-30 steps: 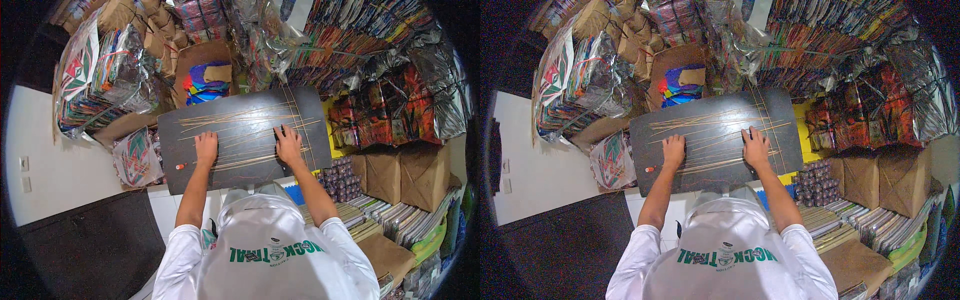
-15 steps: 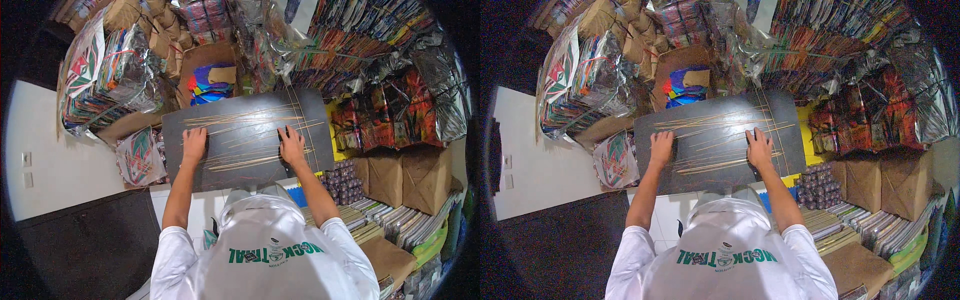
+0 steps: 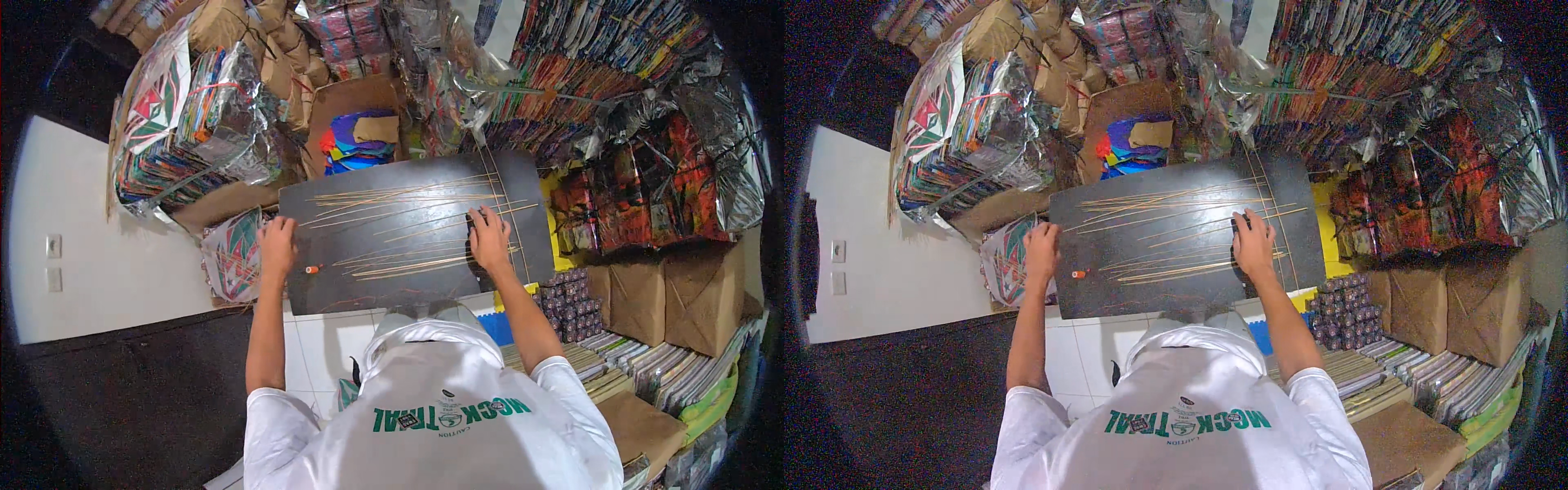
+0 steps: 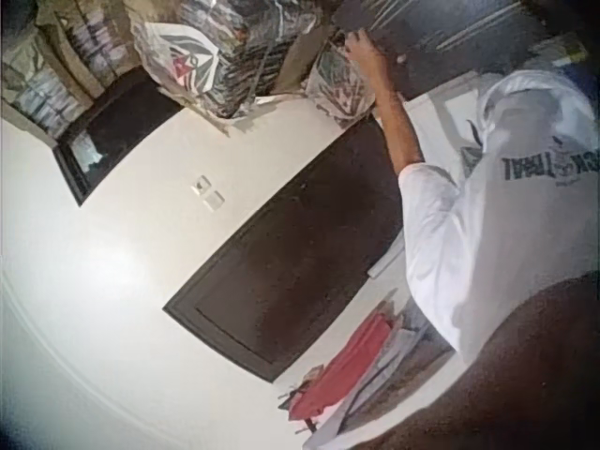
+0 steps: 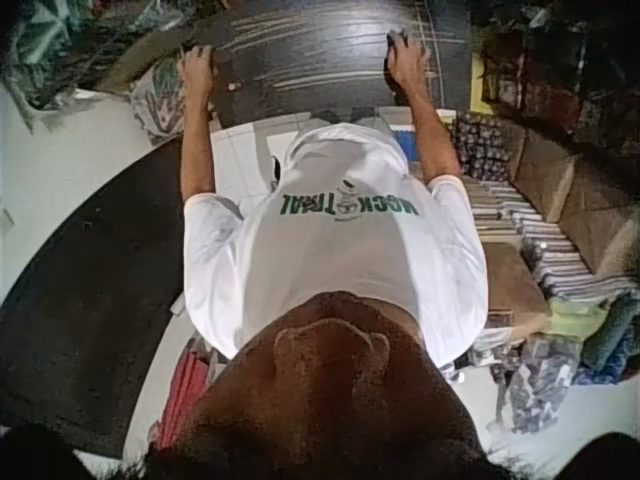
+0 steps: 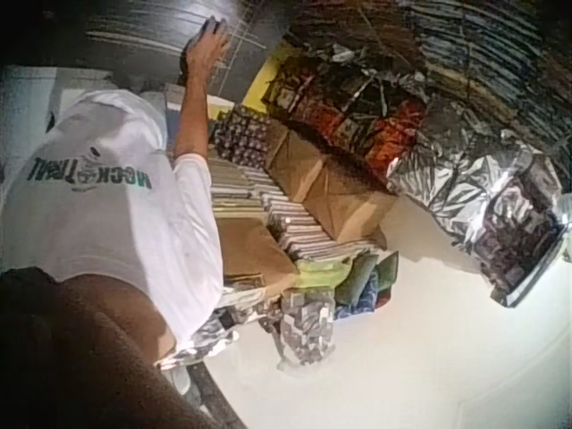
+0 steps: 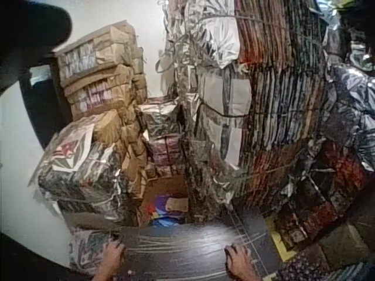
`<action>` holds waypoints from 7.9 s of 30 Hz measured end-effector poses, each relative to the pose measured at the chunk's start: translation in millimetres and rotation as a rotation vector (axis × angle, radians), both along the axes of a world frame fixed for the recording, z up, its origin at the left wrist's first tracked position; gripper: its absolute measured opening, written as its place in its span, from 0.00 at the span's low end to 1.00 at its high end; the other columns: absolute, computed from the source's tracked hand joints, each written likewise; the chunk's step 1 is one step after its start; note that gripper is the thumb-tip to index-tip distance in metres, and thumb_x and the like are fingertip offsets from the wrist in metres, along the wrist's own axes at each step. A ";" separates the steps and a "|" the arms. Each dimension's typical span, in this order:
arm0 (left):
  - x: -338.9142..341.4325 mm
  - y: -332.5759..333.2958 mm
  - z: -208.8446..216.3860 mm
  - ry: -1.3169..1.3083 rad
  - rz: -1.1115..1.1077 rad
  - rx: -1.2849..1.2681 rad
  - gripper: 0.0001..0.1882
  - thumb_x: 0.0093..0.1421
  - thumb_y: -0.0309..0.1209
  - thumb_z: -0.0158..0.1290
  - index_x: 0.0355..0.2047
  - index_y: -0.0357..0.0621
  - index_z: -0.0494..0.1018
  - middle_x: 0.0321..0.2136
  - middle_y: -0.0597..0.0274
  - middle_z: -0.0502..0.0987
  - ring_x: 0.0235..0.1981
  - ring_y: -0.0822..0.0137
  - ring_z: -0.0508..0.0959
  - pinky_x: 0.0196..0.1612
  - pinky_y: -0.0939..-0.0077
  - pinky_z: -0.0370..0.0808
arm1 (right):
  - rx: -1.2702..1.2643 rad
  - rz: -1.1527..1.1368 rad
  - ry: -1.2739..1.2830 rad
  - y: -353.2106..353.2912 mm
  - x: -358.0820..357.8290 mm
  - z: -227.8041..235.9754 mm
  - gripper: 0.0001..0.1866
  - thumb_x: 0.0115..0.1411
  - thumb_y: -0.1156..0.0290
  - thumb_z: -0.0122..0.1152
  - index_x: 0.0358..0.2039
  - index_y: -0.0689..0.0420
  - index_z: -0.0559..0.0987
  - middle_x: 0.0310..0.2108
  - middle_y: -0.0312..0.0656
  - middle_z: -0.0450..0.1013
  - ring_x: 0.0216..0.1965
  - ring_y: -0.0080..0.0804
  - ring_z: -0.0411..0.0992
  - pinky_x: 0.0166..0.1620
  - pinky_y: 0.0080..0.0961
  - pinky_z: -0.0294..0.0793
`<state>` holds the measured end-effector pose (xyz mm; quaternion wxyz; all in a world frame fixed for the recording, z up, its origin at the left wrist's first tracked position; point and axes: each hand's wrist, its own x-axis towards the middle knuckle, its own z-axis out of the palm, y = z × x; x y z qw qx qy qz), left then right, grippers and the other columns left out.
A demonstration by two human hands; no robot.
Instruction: The person arranges thin bamboo sticks on a dark work surface, aligning them in parallel rows. They pick up individual sticks, adjust their positions, and occasionally cross them to form a grid-like structure.
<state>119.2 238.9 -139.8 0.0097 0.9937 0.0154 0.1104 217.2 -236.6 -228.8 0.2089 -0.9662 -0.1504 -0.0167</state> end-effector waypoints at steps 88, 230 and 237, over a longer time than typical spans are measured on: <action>58.5 -199.9 -34.7 0.403 -0.313 -0.098 0.10 0.55 0.35 0.57 0.34 0.42 0.78 0.39 0.54 0.79 0.44 0.54 0.78 0.48 0.53 0.71 | 0.609 -0.354 0.232 -81.9 -125.3 57.3 0.11 0.67 0.74 0.52 0.45 0.62 0.80 0.34 0.46 0.80 0.34 0.31 0.79 0.40 0.27 0.76; 36.6 -192.1 -94.4 0.269 -0.411 -0.080 0.07 0.54 0.33 0.54 0.26 0.46 0.79 0.30 0.56 0.81 0.37 0.55 0.80 0.44 0.57 0.68 | 1.648 -1.063 0.247 -137.9 -125.1 44.8 0.07 0.67 0.65 0.58 0.42 0.52 0.77 0.28 0.29 0.74 0.21 0.16 0.64 0.22 0.18 0.59; 37.7 -202.6 -95.2 0.352 -0.397 0.089 0.07 0.56 0.34 0.54 0.28 0.49 0.81 0.33 0.60 0.82 0.39 0.61 0.81 0.48 0.61 0.67 | 1.604 -1.065 0.250 -135.5 -122.4 43.6 0.08 0.68 0.64 0.57 0.42 0.52 0.77 0.30 0.29 0.74 0.22 0.16 0.63 0.22 0.19 0.59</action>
